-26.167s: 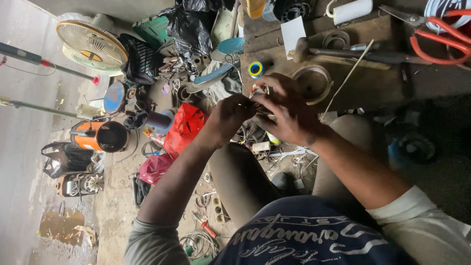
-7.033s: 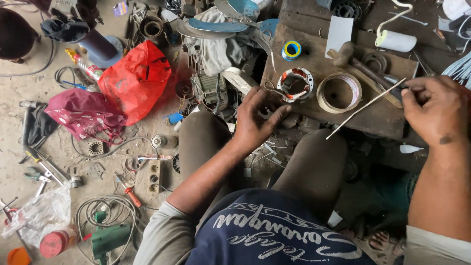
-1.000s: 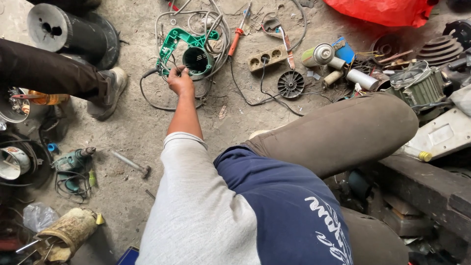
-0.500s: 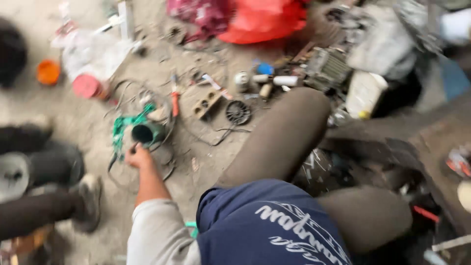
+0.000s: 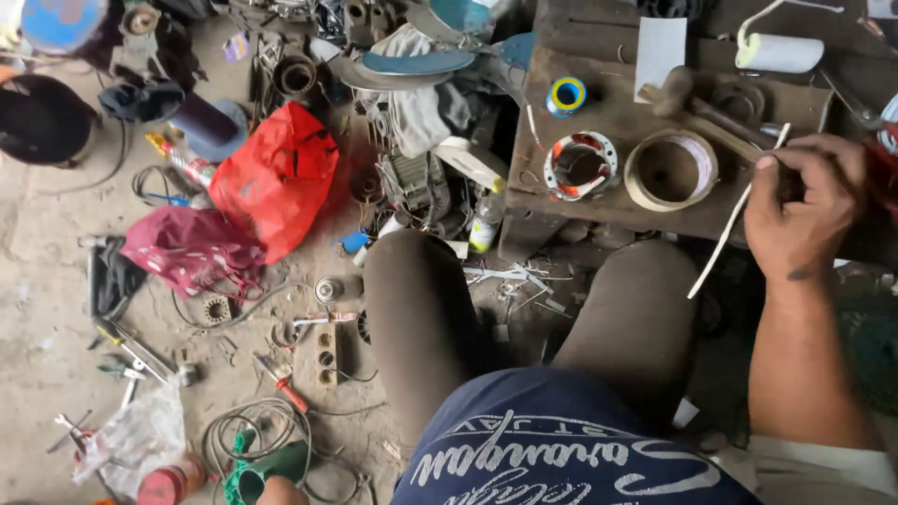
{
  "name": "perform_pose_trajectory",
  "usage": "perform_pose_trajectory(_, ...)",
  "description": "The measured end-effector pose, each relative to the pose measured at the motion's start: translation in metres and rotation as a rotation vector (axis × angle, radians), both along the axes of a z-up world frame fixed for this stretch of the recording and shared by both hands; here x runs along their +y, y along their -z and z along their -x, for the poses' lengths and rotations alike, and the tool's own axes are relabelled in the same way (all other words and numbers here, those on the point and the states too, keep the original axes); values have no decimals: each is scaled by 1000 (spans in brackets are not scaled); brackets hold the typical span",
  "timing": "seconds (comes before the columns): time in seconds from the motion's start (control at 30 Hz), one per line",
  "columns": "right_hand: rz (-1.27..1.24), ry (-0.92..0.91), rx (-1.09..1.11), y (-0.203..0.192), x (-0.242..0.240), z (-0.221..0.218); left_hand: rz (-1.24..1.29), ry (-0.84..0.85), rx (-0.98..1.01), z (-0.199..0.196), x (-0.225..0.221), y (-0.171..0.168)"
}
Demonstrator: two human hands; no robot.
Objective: Preparing and insulating copper wires on a motor stator for repair.
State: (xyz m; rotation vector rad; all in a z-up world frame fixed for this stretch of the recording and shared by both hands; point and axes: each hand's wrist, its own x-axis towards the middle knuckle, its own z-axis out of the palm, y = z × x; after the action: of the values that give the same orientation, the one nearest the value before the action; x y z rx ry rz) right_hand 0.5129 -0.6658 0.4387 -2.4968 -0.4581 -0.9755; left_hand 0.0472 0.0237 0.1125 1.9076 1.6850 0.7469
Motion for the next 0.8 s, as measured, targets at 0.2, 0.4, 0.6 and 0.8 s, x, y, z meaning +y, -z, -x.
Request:
perform_pose_trajectory(0.2,-109,-1,-20,-8,0,2,69,325,42,-227,-70,-98)
perform_pose_trajectory(0.4,-152,-38,-23,-12,-4,5,-144,1147,-456,-373,-238,-288)
perform_pose_trajectory(0.6,-213,-21,-39,-4,-9,4,-477,1650,-334,-418,-367,-402)
perform_pose_trajectory(0.8,-278,-22,-47,-5,-10,5,-763,1664,-125,-461,-398,-411)
